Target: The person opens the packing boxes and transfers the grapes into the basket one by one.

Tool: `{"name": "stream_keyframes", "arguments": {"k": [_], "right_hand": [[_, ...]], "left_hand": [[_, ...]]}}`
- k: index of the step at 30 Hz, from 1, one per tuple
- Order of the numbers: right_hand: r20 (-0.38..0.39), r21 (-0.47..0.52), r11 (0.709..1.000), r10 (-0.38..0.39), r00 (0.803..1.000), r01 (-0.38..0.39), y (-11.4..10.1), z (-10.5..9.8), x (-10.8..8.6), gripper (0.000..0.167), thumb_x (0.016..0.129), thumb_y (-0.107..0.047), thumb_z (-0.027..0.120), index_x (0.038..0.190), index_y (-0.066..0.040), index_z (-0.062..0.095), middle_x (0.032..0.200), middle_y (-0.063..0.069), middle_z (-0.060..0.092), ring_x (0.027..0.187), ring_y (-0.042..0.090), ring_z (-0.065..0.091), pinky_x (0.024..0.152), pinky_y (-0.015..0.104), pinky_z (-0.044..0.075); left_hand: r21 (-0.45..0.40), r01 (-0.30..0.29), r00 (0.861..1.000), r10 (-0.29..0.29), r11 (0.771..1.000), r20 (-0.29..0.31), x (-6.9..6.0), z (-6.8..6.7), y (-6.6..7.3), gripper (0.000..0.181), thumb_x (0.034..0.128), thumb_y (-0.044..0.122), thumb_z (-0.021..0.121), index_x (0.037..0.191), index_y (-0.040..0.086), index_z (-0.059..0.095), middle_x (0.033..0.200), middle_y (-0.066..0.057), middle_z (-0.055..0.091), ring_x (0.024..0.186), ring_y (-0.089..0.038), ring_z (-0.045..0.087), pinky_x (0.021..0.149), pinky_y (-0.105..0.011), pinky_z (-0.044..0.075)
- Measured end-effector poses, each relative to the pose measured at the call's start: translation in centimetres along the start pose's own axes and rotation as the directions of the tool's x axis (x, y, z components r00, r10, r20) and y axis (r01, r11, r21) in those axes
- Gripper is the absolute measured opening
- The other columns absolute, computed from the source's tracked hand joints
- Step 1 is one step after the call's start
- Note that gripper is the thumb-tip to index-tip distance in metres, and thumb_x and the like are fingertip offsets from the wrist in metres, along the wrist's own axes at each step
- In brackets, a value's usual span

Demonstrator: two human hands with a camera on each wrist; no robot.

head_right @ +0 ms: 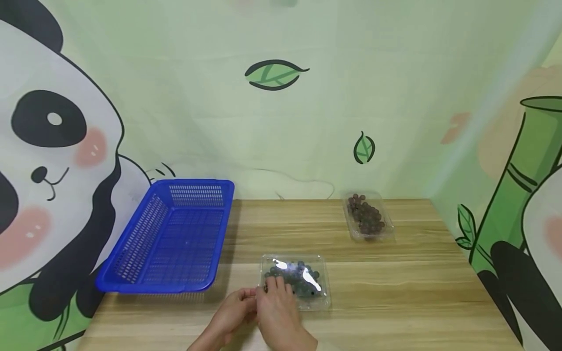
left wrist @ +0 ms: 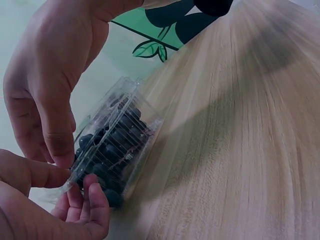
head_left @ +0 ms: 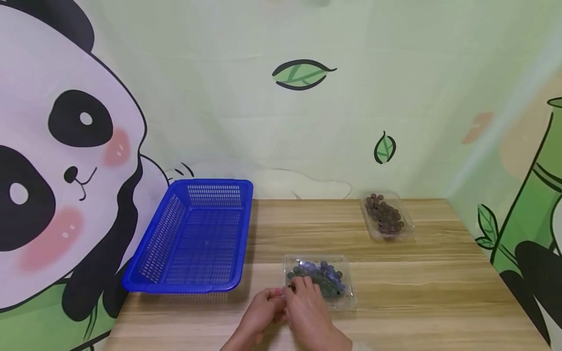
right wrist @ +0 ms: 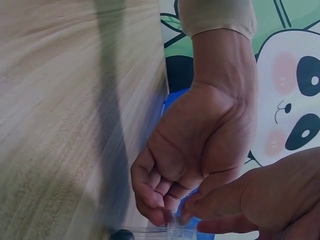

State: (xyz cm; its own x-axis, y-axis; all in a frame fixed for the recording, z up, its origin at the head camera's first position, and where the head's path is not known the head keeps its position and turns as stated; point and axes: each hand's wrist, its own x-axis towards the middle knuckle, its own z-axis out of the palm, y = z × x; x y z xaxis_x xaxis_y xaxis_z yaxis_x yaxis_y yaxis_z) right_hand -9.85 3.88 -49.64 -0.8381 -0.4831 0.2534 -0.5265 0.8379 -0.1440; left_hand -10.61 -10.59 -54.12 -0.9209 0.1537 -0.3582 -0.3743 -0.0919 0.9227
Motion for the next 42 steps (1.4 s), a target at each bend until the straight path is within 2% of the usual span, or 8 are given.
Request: {"name": "stream_keyframes", "arguments": {"k": [5,11,21,30,42], "right_hand": [[-0.006,-0.028,1.0,-0.002,1.0,0.002,-0.1,0.7,-0.1,0.034,0.075,-0.017,0.086,0.107,-0.008,0.075,0.112,0.014,0.062,0.103,0.03,0.056,0.079,0.042,0.049],[-0.014,-0.061,0.998,-0.011,1.0,0.01,-0.1,1.3,-0.2,0.031,0.078,-0.02,0.086,0.106,-0.01,0.076,0.113,0.013,0.061,0.104,0.029,0.056,0.079,0.041,0.049],[-0.11,-0.076,0.997,-0.033,0.993,0.025,-0.1,1.8,-0.1,0.021,0.079,-0.01,0.081,0.1,-0.009,0.077,0.108,0.012,0.063,0.098,0.028,0.058,0.076,0.039,0.049],[-0.128,-0.113,0.993,-0.05,0.991,0.035,-0.1,1.8,0.2,0.017,0.076,-0.006,0.082,0.093,-0.008,0.078,0.1,0.012,0.065,0.09,0.026,0.059,0.075,0.037,0.051],[-0.103,-0.204,0.979,-0.051,0.993,0.029,-0.5,1.8,0.4,0.019,0.075,-0.009,0.083,0.093,-0.011,0.08,0.101,0.012,0.067,0.087,0.026,0.061,0.075,0.036,0.053]], "left_hand": [[-0.036,-0.001,1.0,0.002,0.999,0.027,-0.1,-0.1,-0.3,0.032,0.0974,0.004,0.06,0.122,-0.016,0.054,0.093,-0.005,0.064,0.078,-0.01,0.062,0.071,-0.023,0.055],[-0.054,-0.01,1.0,0.012,0.999,0.028,-0.1,0.0,-0.6,0.033,0.0941,-0.001,0.059,0.122,-0.017,0.054,0.095,-0.007,0.064,0.081,-0.011,0.062,0.073,-0.024,0.056],[-0.093,-0.015,0.999,0.018,0.996,0.037,-0.1,-0.4,-0.7,0.032,0.0965,0.001,0.058,0.122,-0.017,0.053,0.094,-0.006,0.064,0.083,-0.012,0.063,0.076,-0.025,0.056],[-0.138,0.006,0.998,0.002,0.99,0.06,-0.4,-0.4,-0.6,0.035,0.0981,0.001,0.058,0.127,-0.017,0.049,0.096,-0.005,0.064,0.086,-0.01,0.063,0.078,-0.024,0.056],[-0.12,0.022,0.997,-0.013,0.992,0.077,-0.1,-0.7,-0.5,0.033,0.0996,0.003,0.057,0.126,-0.015,0.051,0.092,-0.004,0.064,0.083,-0.01,0.061,0.075,-0.023,0.054]]}}
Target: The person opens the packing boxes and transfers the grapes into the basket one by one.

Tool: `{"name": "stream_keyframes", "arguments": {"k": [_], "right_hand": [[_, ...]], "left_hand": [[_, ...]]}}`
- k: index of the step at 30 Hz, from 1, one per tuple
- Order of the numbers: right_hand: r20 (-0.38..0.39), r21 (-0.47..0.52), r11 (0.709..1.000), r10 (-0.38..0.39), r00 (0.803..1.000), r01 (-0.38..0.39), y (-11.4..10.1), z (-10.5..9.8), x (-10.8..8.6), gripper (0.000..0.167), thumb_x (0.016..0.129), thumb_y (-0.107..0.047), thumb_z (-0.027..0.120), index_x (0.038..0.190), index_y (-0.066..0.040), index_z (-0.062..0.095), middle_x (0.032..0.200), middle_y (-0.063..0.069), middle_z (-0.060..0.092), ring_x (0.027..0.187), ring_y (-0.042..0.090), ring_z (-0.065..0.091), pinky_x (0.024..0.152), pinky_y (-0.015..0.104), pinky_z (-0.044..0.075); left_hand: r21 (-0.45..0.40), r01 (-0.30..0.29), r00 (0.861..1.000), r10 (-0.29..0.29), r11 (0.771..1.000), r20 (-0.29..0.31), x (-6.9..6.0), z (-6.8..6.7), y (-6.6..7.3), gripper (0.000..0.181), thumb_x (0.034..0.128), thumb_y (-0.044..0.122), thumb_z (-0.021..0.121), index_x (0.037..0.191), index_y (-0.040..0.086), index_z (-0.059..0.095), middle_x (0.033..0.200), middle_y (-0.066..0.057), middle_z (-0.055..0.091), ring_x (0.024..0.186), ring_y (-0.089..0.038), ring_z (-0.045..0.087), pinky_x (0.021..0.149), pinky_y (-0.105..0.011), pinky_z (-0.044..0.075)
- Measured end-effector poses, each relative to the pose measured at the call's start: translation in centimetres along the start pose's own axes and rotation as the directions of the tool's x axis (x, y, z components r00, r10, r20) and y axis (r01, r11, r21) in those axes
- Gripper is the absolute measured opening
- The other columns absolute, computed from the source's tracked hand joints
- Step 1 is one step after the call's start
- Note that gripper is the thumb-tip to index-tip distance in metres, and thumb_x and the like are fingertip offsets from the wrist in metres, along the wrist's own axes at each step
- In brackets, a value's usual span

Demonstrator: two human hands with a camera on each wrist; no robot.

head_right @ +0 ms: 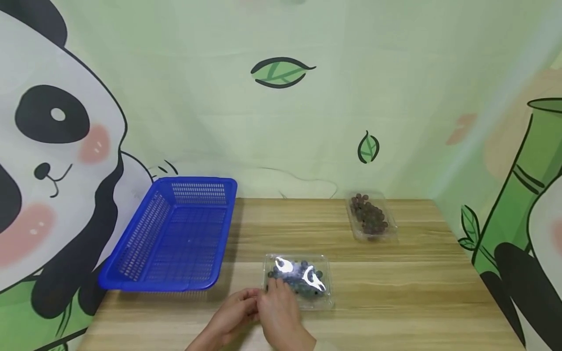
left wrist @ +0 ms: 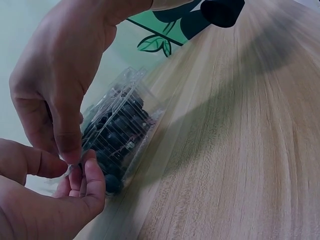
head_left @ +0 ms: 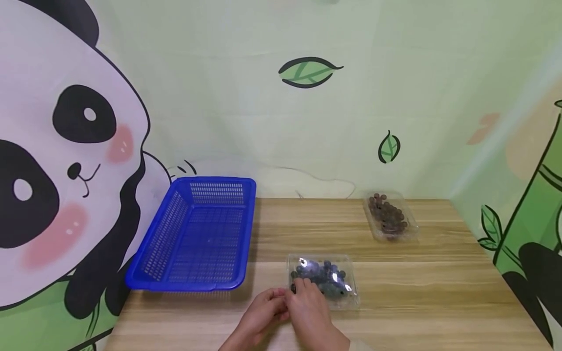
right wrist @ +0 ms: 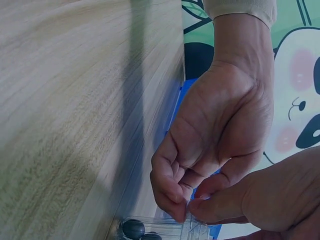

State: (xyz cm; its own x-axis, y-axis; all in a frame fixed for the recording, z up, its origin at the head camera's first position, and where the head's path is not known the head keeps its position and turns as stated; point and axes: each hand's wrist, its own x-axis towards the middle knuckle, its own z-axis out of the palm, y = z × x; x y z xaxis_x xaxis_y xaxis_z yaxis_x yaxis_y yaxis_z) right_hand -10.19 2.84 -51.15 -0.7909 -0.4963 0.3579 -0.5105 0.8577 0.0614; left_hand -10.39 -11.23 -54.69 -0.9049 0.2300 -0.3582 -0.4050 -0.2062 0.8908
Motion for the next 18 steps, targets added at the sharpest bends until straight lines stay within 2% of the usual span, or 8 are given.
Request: {"name": "stream_keyframes", "arguments": {"k": [3,9,15,18], "right_hand": [[0.018,-0.012,1.0,0.01,1.0,-0.01,-0.16,-0.06,0.01,0.021,0.074,-0.007,0.082,0.094,-0.012,0.08,0.1,0.012,0.067,0.086,0.026,0.061,0.074,0.036,0.054],[0.1,-0.037,0.999,0.013,0.995,-0.009,-0.51,-0.5,-0.03,0.027,0.075,-0.009,0.082,0.102,-0.014,0.08,0.091,0.008,0.064,0.079,0.021,0.057,0.069,0.033,0.052],[0.045,-0.059,0.998,-0.004,0.999,0.007,-0.55,-0.34,-0.17,0.022,0.074,-0.014,0.082,0.096,-0.015,0.078,0.085,0.006,0.062,0.077,0.022,0.057,0.064,0.032,0.051],[0.051,-0.041,0.999,-0.018,0.999,0.02,-0.49,-0.43,-0.04,0.021,0.073,-0.013,0.084,0.093,-0.013,0.077,0.082,0.006,0.061,0.075,0.021,0.055,0.063,0.031,0.05]], "left_hand": [[0.002,-0.002,1.0,0.002,1.0,0.007,-0.02,-0.03,0.01,0.033,0.0992,0.005,0.059,0.125,-0.015,0.053,0.093,-0.003,0.064,0.084,-0.01,0.061,0.076,-0.023,0.054],[-0.007,-0.017,1.0,0.017,1.0,0.005,-0.07,-0.08,-0.12,0.029,0.0963,0.002,0.059,0.122,-0.013,0.056,0.096,-0.003,0.063,0.083,-0.01,0.06,0.074,-0.024,0.053],[-0.007,-0.028,1.0,0.028,1.0,0.011,-0.14,0.0,-0.15,0.027,0.0946,-0.002,0.059,0.12,-0.012,0.057,0.099,-0.003,0.062,0.084,-0.011,0.059,0.074,-0.024,0.053],[-0.004,-0.03,0.999,0.03,1.0,0.01,-0.17,-0.01,-0.11,0.029,0.0946,-0.002,0.059,0.121,-0.013,0.056,0.1,-0.003,0.062,0.084,-0.011,0.059,0.074,-0.023,0.052]]}}
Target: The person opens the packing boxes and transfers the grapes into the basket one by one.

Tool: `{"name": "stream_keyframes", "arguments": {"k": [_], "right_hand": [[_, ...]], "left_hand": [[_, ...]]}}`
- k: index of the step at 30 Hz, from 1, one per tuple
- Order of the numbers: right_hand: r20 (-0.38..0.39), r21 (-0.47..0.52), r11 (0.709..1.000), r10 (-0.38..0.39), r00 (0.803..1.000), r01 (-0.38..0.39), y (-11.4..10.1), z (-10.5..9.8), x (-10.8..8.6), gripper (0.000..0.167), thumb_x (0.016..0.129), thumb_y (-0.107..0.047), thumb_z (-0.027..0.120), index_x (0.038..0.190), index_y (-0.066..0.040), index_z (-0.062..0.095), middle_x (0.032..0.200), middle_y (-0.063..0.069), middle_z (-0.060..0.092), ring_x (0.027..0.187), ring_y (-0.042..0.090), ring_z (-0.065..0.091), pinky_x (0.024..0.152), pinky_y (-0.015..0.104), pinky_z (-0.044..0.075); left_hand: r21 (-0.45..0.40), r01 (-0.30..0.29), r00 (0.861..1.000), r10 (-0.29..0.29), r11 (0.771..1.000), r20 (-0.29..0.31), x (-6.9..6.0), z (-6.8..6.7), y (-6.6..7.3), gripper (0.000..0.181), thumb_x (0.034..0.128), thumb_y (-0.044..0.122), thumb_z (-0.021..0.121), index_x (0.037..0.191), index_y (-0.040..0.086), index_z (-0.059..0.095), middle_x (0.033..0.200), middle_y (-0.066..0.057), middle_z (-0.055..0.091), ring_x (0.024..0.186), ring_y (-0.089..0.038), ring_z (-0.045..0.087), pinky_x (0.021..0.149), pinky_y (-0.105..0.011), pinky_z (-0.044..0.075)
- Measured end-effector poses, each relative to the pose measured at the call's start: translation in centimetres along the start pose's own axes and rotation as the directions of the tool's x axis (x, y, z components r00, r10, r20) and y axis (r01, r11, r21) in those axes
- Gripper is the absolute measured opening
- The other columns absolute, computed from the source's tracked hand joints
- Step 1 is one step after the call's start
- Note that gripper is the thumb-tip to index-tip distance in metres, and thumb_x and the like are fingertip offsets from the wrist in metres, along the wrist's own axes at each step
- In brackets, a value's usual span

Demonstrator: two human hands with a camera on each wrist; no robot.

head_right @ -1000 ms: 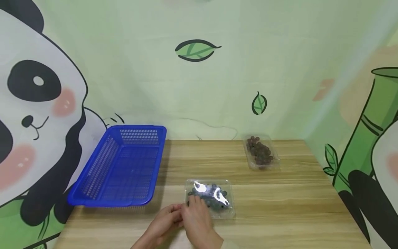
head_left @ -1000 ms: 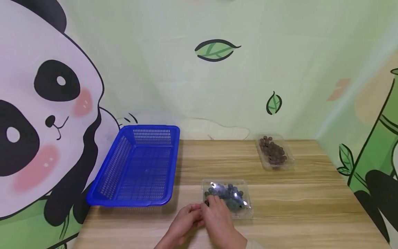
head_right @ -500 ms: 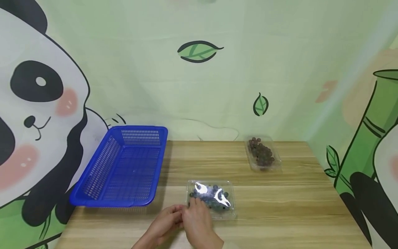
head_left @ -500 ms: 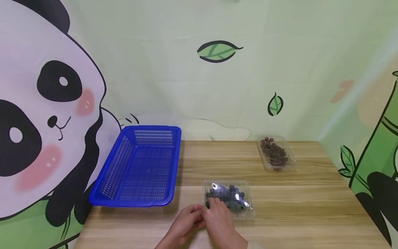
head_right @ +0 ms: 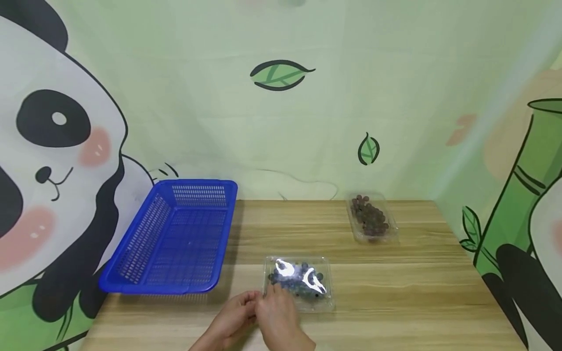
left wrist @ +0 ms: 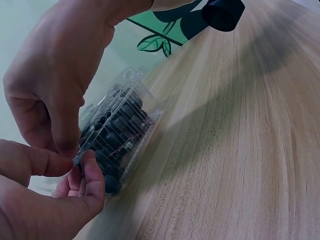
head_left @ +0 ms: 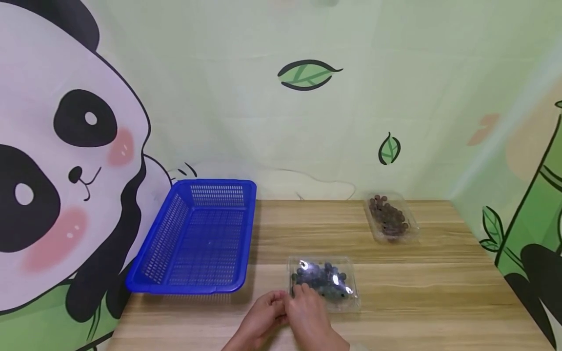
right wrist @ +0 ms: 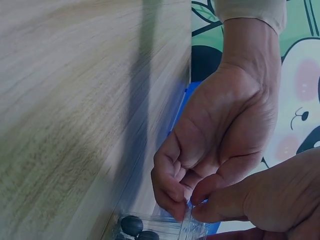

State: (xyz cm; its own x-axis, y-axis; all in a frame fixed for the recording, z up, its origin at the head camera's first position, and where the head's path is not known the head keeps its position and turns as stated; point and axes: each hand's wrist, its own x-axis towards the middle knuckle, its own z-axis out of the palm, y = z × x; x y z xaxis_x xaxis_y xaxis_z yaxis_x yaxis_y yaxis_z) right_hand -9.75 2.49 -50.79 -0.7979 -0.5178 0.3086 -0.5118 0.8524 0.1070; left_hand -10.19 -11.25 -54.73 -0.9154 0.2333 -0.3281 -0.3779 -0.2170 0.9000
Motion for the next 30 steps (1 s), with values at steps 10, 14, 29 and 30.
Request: {"name": "stream_keyframes", "arguments": {"k": [10,14,29,30], "right_hand": [[-0.013,-0.093,0.992,-0.084,0.996,0.082,0.1,0.5,0.1,0.016,0.071,-0.016,0.084,0.076,-0.008,0.071,0.072,0.003,0.056,0.067,0.016,0.049,0.058,0.027,0.043],[-0.072,-0.119,0.988,-0.11,0.991,0.101,0.1,0.8,0.0,0.014,0.073,-0.014,0.083,0.075,-0.007,0.071,0.071,0.003,0.057,0.065,0.017,0.051,0.056,0.027,0.042],[-0.111,-0.118,0.989,-0.103,0.988,0.09,0.5,0.9,0.1,0.019,0.072,-0.019,0.083,0.07,-0.01,0.067,0.069,0.003,0.055,0.065,0.018,0.051,0.056,0.028,0.041],[-0.109,-0.114,0.99,-0.101,0.989,0.088,0.4,0.9,0.1,0.019,0.071,-0.019,0.083,0.07,-0.01,0.067,0.069,0.003,0.055,0.065,0.018,0.051,0.056,0.028,0.041]], "left_hand": [[-0.014,0.012,1.0,-0.013,1.0,-0.018,0.2,0.0,-0.3,0.032,0.0933,-0.005,0.058,0.123,-0.014,0.053,0.096,-0.002,0.062,0.083,-0.009,0.058,0.072,-0.022,0.051],[-0.026,0.014,1.0,-0.015,1.0,-0.022,0.2,0.1,-0.3,0.033,0.0924,-0.006,0.058,0.123,-0.015,0.053,0.096,-0.002,0.062,0.083,-0.009,0.059,0.071,-0.021,0.051],[-0.012,0.022,0.999,-0.022,1.0,-0.034,0.5,0.2,-0.2,0.024,0.0965,-0.001,0.058,0.117,-0.012,0.057,0.096,-0.002,0.062,0.081,-0.01,0.058,0.071,-0.021,0.05],[-0.011,0.022,0.999,-0.022,1.0,-0.033,0.5,0.2,-0.2,0.023,0.0966,-0.001,0.058,0.117,-0.011,0.057,0.096,-0.002,0.062,0.081,-0.009,0.058,0.07,-0.021,0.05]]}}
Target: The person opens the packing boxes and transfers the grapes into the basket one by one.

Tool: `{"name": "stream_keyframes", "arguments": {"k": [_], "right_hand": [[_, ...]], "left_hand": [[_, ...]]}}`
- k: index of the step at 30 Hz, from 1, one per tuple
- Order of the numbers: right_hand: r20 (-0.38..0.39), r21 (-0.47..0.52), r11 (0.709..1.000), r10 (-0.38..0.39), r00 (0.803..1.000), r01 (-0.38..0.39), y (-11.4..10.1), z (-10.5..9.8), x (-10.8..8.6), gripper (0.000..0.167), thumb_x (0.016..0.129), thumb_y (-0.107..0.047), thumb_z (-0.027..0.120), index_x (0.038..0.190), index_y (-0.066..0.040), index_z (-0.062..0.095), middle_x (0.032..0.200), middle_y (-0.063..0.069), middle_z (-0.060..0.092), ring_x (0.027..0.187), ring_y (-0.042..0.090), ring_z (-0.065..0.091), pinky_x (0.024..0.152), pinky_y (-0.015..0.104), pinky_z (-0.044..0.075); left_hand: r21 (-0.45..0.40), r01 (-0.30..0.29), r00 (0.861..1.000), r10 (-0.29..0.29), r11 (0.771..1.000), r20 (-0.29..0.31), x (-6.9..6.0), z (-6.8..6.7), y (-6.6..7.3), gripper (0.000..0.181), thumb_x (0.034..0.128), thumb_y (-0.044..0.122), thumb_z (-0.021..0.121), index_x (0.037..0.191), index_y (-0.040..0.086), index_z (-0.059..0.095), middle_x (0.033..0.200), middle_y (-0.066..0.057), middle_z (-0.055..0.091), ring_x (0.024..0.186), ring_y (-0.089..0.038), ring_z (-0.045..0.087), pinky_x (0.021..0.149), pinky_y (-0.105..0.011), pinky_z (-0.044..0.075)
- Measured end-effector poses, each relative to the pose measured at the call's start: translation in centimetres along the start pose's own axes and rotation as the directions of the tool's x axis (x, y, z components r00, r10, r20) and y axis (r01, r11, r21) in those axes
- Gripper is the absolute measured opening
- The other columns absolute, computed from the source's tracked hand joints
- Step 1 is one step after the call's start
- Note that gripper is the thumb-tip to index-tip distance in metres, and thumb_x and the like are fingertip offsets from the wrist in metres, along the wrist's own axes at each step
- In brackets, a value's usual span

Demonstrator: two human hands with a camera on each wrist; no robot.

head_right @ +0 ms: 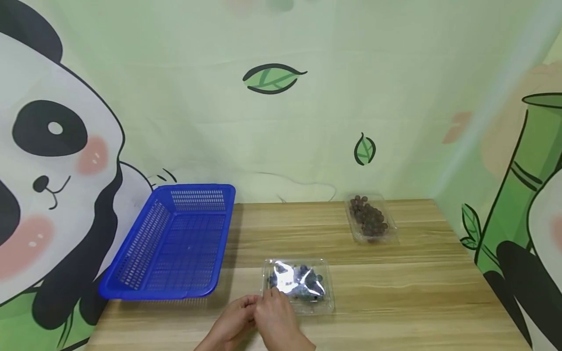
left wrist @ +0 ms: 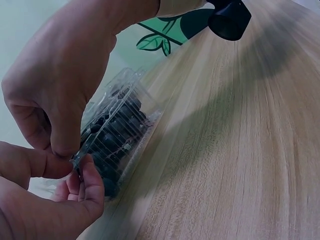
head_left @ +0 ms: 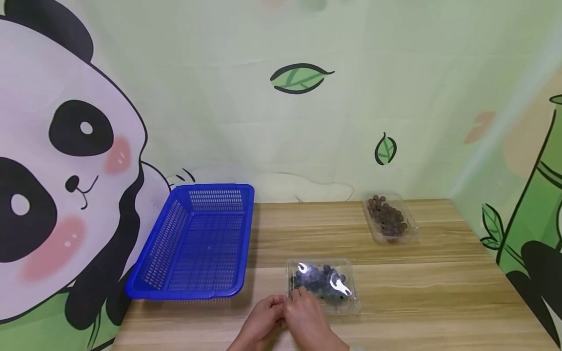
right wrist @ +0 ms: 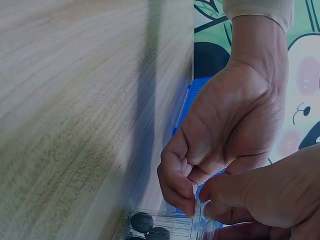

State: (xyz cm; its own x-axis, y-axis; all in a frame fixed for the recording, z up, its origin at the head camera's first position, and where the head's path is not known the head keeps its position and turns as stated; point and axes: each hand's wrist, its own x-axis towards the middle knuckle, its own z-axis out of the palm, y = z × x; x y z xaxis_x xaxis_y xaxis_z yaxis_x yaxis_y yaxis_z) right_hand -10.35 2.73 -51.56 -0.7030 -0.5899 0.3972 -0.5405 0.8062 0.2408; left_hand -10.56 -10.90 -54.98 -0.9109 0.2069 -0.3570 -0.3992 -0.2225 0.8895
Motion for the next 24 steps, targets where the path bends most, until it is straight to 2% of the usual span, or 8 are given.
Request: {"name": "stream_keyframes", "arguments": {"k": [7,13,18,24], "right_hand": [[0.042,0.023,1.0,-0.002,0.999,0.001,0.1,-0.2,0.2,0.019,0.071,-0.02,0.085,0.073,-0.009,0.07,0.07,0.002,0.058,0.066,0.017,0.054,0.057,0.027,0.044],[0.048,0.051,0.999,0.001,0.999,-0.003,0.3,-0.3,0.2,0.022,0.069,-0.02,0.088,0.075,-0.008,0.07,0.071,0.003,0.058,0.067,0.018,0.055,0.057,0.028,0.046],[0.05,0.037,0.999,0.003,0.999,-0.005,0.2,-0.4,0.1,0.026,0.068,-0.024,0.089,0.074,-0.008,0.069,0.07,0.003,0.057,0.065,0.017,0.053,0.056,0.026,0.045],[0.09,0.061,0.997,0.038,0.995,-0.043,0.4,-1.1,0.5,0.021,0.07,-0.02,0.086,0.073,-0.009,0.069,0.072,0.002,0.059,0.066,0.016,0.054,0.057,0.027,0.047]], "left_hand": [[-0.012,-0.011,1.0,0.011,1.0,0.019,0.0,0.0,0.2,0.018,0.0957,-0.001,0.058,0.112,-0.008,0.058,0.093,-0.002,0.061,0.08,-0.01,0.057,0.07,-0.02,0.049],[-0.015,-0.02,1.0,0.021,1.0,0.024,-0.1,0.1,0.3,0.018,0.0949,-0.001,0.059,0.111,-0.009,0.059,0.094,-0.002,0.062,0.08,-0.01,0.058,0.072,-0.022,0.05],[0.003,-0.012,1.0,0.012,1.0,0.022,-0.1,0.1,0.3,0.018,0.0948,-0.001,0.059,0.111,-0.008,0.059,0.094,-0.002,0.061,0.08,-0.01,0.057,0.071,-0.022,0.05],[0.014,-0.001,1.0,0.0,1.0,0.024,0.1,0.0,0.3,0.02,0.0953,-0.001,0.06,0.113,-0.01,0.058,0.094,-0.003,0.062,0.08,-0.01,0.059,0.071,-0.022,0.051]]}}
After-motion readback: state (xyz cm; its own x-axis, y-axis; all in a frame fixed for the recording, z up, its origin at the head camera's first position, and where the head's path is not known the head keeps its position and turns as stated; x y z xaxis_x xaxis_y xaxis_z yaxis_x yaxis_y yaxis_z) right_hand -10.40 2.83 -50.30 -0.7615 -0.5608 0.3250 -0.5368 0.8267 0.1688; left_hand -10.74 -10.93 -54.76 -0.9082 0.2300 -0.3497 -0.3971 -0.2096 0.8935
